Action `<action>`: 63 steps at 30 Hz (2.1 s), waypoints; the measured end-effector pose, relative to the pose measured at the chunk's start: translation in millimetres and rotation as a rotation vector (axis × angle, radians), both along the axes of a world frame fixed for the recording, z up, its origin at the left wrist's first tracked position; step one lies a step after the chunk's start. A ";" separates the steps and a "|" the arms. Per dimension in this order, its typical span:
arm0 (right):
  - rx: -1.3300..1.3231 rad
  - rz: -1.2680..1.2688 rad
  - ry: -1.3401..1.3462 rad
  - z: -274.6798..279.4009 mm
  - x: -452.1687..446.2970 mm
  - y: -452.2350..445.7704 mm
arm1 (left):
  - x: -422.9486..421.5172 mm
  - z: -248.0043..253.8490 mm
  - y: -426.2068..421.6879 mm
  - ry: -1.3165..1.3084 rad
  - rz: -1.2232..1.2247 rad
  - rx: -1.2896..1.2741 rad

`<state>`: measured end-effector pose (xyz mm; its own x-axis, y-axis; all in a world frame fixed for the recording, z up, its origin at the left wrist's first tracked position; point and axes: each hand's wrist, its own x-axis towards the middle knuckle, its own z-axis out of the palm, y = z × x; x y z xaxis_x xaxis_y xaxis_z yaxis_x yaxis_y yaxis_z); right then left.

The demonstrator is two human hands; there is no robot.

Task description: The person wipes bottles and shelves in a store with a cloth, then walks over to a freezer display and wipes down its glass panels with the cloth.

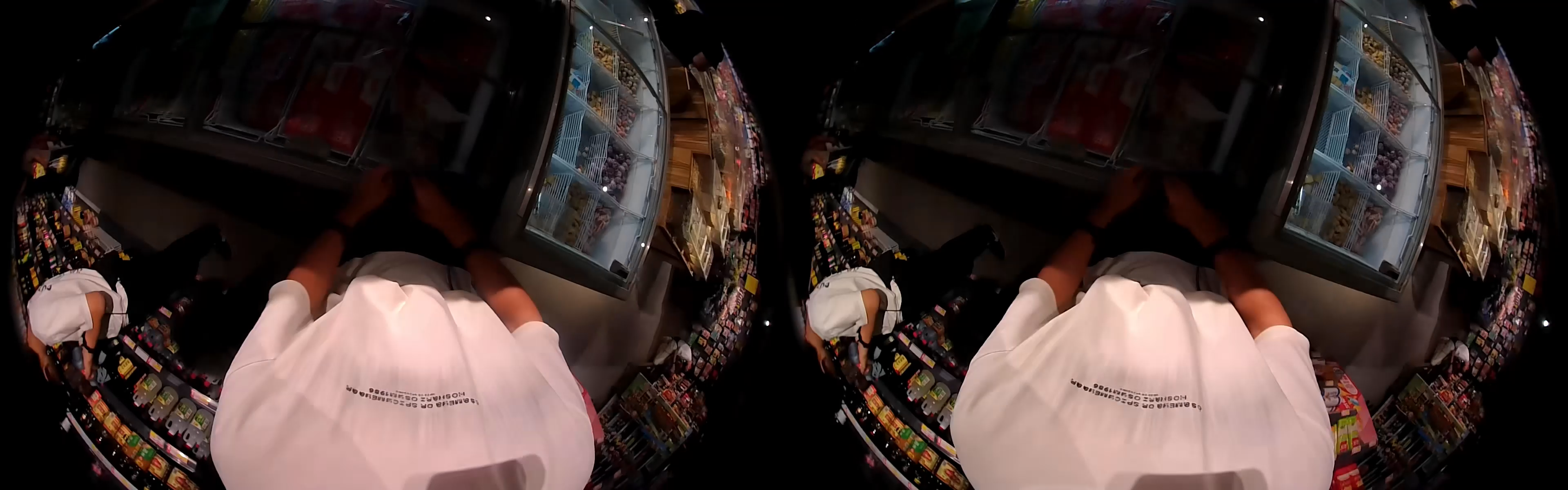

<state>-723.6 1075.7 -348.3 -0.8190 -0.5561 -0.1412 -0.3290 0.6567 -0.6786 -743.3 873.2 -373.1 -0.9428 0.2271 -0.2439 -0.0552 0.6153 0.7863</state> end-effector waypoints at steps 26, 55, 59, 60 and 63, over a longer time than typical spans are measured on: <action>0.117 0.045 -0.012 6.1 -88.7 -178.5 | -19.3 37.4 -168.6 0.338 0.070 -0.078; 0.297 -0.544 0.534 1.5 -303.4 -57.2 | -212.7 29.0 -65.1 0.439 -0.202 -0.223; 0.693 -0.212 0.507 34.8 -339.3 -152.1 | -245.9 26.4 -122.5 0.658 -0.113 -0.335; 0.859 -0.023 0.737 15.8 -354.9 -180.5 | -263.6 16.5 -144.5 0.620 -0.074 -0.405; 0.690 0.171 0.831 56.5 -355.4 -232.6 | -267.4 54.6 -249.9 0.520 0.068 -0.424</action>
